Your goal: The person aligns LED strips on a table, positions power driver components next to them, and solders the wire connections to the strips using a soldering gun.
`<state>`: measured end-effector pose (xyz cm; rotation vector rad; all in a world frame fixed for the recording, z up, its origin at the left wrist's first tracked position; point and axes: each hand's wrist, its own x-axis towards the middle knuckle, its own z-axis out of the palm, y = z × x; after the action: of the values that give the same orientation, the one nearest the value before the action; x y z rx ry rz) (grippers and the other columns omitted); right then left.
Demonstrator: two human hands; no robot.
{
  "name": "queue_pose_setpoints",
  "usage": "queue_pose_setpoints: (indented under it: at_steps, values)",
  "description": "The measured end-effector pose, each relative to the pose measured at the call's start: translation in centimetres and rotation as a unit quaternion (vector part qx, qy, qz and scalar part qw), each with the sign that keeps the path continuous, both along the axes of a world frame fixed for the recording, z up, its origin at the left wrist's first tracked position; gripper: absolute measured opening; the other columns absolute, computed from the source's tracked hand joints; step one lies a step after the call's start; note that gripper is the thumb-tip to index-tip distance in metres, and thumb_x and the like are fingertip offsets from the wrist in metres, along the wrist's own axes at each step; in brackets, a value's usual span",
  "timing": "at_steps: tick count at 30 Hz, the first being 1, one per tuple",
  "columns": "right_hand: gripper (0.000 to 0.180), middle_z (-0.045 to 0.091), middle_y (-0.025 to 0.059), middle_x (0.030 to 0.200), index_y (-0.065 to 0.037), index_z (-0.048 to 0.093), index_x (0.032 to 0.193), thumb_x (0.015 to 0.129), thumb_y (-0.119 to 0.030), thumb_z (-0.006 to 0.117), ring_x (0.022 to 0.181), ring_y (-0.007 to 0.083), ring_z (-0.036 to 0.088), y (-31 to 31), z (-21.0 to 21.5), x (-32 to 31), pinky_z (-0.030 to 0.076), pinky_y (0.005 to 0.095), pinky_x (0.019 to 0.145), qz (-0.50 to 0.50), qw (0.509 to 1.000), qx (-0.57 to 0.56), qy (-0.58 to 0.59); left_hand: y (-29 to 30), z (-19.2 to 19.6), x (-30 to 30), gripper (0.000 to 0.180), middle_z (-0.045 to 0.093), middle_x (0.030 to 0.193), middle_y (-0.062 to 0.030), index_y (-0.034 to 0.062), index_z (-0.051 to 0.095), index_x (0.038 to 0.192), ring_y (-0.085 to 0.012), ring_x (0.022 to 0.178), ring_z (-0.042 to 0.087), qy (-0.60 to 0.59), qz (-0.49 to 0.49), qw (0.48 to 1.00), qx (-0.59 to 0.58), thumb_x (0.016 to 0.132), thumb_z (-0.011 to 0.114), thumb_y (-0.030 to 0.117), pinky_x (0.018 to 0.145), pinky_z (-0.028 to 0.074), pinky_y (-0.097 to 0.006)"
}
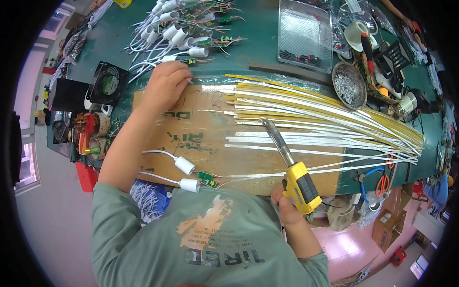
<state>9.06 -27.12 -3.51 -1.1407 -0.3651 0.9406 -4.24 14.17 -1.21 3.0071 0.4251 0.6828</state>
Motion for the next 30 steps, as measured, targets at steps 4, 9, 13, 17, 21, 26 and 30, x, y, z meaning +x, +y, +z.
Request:
queue_pose_setpoints:
  at_steps: [4, 9, 13, 17, 21, 26, 30]
  values:
    - [0.073, 0.046, 0.0017, 0.07, -0.002, 0.043, 0.136, 0.081, -0.035, 0.079, 0.059, 0.0147, 0.047, -0.1, 0.0, 0.0, 0.041, 0.0301, 0.053, 0.005, 1.0, -0.001, 0.02, -6.1, 1.0, -1.3, 0.019, 0.065, 0.095, -0.0056, 0.0107, 0.069, 0.095, -0.0275, 0.095, 0.061, 0.03, -0.049, 0.992, -0.11, 0.077, 0.067, 0.008, 0.085, 0.047, -0.041]
    - [0.073, 0.046, 0.0003, 0.071, -0.003, 0.044, 0.136, 0.082, -0.037, 0.079, 0.061, 0.0136, 0.048, 0.4, 0.9, -0.1, 0.042, 0.0292, 0.054, 0.013, 1.0, -0.011, 0.002, -12.7, 1.5, -2.8, 0.025, 0.062, 0.089, -0.0046, 0.0104, 0.069, 0.096, -0.0267, 0.087, 0.059, 0.069, -0.049, 0.98, -0.18, 0.072, 0.07, 0.003, 0.078, 0.046, -0.041]
    - [0.074, 0.047, -0.0007, 0.072, -0.004, 0.044, 0.137, 0.081, -0.039, 0.079, 0.063, 0.013, 0.048, 0.1, 0.4, 0.3, 0.042, 0.0286, 0.056, 0.042, 0.999, -0.01, -0.001, -14.0, 0.5, -2.6, 0.019, 0.06, 0.086, -0.0022, 0.0116, 0.069, 0.092, -0.0225, 0.082, 0.057, 0.042, -0.046, 0.984, -0.169, 0.074, 0.068, 0.01, 0.074, 0.043, -0.038]
    - [0.075, 0.047, -0.0008, 0.072, -0.005, 0.044, 0.137, 0.081, -0.039, 0.08, 0.064, 0.013, 0.048, -0.3, 0.7, 0.0, 0.042, 0.0286, 0.056, 0.048, 0.998, -0.027, 0.001, -14.4, 0.5, -2.9, 0.023, 0.062, 0.09, -0.004, 0.0107, 0.07, 0.095, -0.0255, 0.085, 0.058, 0.046, -0.034, 0.98, -0.191, 0.073, 0.071, 0.004, 0.075, 0.044, -0.039]
    - [0.054, 0.051, 0.0013, 0.076, -0.006, 0.05, 0.12, 0.082, -0.031, 0.078, 0.066, 0.0136, 0.05, -0.8, 0.8, -0.2, 0.043, 0.0281, 0.058, 0.082, 0.996, -0.032, 0.011, -14.5, 0.8, -2.7, 0.022, 0.062, 0.091, -0.0039, 0.0109, 0.07, 0.095, -0.0251, 0.087, 0.058, 0.067, -0.03, 0.978, -0.196, 0.074, 0.071, 0.005, 0.076, 0.043, -0.039]
    - [0.026, 0.057, 0.0033, 0.078, -0.005, 0.06, 0.096, 0.085, -0.024, 0.075, 0.066, 0.0138, 0.056, -2.0, 0.3, -0.7, 0.043, 0.0277, 0.057, 0.133, 0.989, -0.049, -0.049, -14.6, 0.3, -2.6, 0.018, 0.058, 0.083, -0.0026, 0.0121, 0.068, 0.09, -0.0228, 0.082, 0.056, 0.047, -0.031, 0.982, -0.183, 0.073, 0.068, 0.008, 0.075, 0.041, -0.037]
    - [0.022, 0.059, 0.0044, 0.074, -0.007, 0.062, 0.084, 0.085, -0.026, 0.073, 0.065, 0.0191, 0.059, -2.4, 0.5, -0.7, 0.045, 0.0317, 0.057, 0.145, 0.983, -0.088, -0.067, -14.6, 0.2, -2.5, 0.021, 0.059, 0.084, -0.0019, 0.0125, 0.069, 0.091, -0.0223, 0.082, 0.057, 0.057, -0.038, 0.98, -0.189, 0.071, 0.068, 0.007, 0.075, 0.041, -0.037]
